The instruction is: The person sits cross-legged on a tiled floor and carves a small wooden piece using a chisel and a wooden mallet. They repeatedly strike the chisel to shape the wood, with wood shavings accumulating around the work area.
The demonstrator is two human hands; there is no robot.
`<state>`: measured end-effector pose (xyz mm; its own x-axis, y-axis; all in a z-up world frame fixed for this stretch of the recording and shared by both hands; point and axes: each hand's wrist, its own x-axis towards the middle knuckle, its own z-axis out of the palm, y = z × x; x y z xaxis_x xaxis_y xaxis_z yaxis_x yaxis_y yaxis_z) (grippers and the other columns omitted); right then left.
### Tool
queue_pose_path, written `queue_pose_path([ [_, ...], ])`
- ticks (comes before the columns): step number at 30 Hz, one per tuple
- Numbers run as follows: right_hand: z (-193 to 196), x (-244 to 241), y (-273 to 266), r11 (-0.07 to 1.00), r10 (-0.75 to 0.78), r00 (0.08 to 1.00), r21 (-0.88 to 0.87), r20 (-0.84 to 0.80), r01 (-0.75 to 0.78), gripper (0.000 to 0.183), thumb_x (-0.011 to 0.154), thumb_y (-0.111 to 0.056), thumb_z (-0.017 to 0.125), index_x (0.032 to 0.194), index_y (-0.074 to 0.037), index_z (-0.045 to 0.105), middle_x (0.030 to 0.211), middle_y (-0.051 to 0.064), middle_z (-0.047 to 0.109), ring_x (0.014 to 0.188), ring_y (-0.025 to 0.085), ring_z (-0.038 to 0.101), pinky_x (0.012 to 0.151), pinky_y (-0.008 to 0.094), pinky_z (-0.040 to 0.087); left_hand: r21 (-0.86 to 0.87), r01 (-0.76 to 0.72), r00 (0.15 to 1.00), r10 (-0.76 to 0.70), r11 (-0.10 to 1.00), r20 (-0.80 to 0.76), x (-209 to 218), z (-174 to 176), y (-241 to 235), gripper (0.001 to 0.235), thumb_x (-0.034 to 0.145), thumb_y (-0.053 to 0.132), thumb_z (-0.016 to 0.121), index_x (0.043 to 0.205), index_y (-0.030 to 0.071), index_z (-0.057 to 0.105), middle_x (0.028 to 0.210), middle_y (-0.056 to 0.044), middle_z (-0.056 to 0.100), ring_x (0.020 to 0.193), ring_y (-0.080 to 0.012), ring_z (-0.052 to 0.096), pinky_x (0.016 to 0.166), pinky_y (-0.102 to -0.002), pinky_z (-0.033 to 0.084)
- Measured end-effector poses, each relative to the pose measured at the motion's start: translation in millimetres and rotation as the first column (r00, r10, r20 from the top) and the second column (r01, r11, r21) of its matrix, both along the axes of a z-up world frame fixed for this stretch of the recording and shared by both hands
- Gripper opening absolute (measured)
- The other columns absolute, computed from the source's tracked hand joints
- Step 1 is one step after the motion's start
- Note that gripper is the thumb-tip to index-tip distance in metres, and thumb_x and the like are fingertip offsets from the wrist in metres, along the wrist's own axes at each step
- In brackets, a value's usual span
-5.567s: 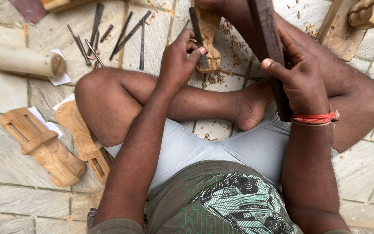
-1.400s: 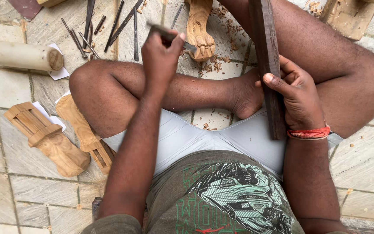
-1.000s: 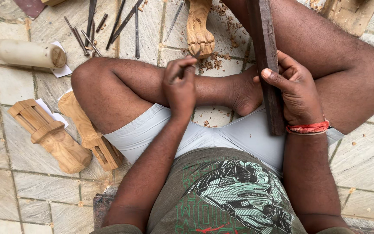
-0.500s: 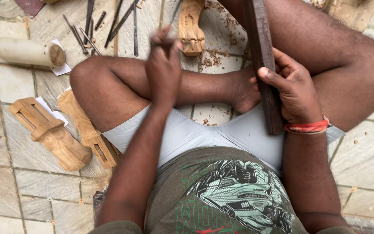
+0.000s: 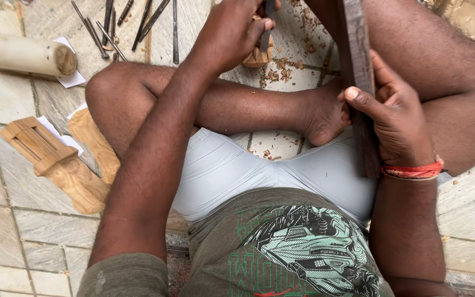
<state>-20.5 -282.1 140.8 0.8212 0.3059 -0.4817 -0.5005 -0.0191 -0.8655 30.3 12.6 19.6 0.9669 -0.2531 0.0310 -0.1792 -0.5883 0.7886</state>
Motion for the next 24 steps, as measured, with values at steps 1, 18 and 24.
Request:
queue_pose_path([
  [1,3.5,3.4,3.1,0.999,0.008,0.999,-0.037,0.043,-0.006,0.079,0.091,-0.012,0.075,0.161,0.001,0.041,0.120,0.002,0.071,0.100,0.007,0.069,0.089,0.024,0.059,0.021,0.003,0.998,-0.002,1.000,-0.064,3.5,-1.7,-0.7,0.024,0.105,0.021,0.069,0.126,0.014,0.062,0.109,-0.007,0.074,0.092,-0.0180,0.078,0.077,-0.034,0.066],
  [18,26.9,50.5,20.7,0.788,0.523,0.703,-0.587,0.482,-0.184,0.057,0.097,0.004,0.074,0.148,0.013,0.050,0.122,0.017,0.068,0.107,0.025,0.068,0.092,0.033,0.055,0.101,0.141,0.989,-0.144,0.985,0.022,-1.2,5.6,-1.9,0.035,0.104,0.019,0.073,0.134,0.011,0.059,0.107,-0.012,0.073,0.094,-0.0274,0.074,0.078,-0.042,0.063],
  [24,20.1,38.6,23.1,0.822,0.462,0.721,-0.555,0.516,-0.130,0.049,0.103,0.006,0.072,0.146,0.011,0.047,0.130,0.023,0.061,0.117,0.033,0.061,0.103,0.035,0.051,0.138,0.184,0.983,-0.181,0.973,-0.032,-0.3,8.1,-3.3,0.027,0.107,0.018,0.072,0.131,0.014,0.062,0.106,-0.012,0.073,0.095,-0.0289,0.074,0.078,-0.044,0.063],
])
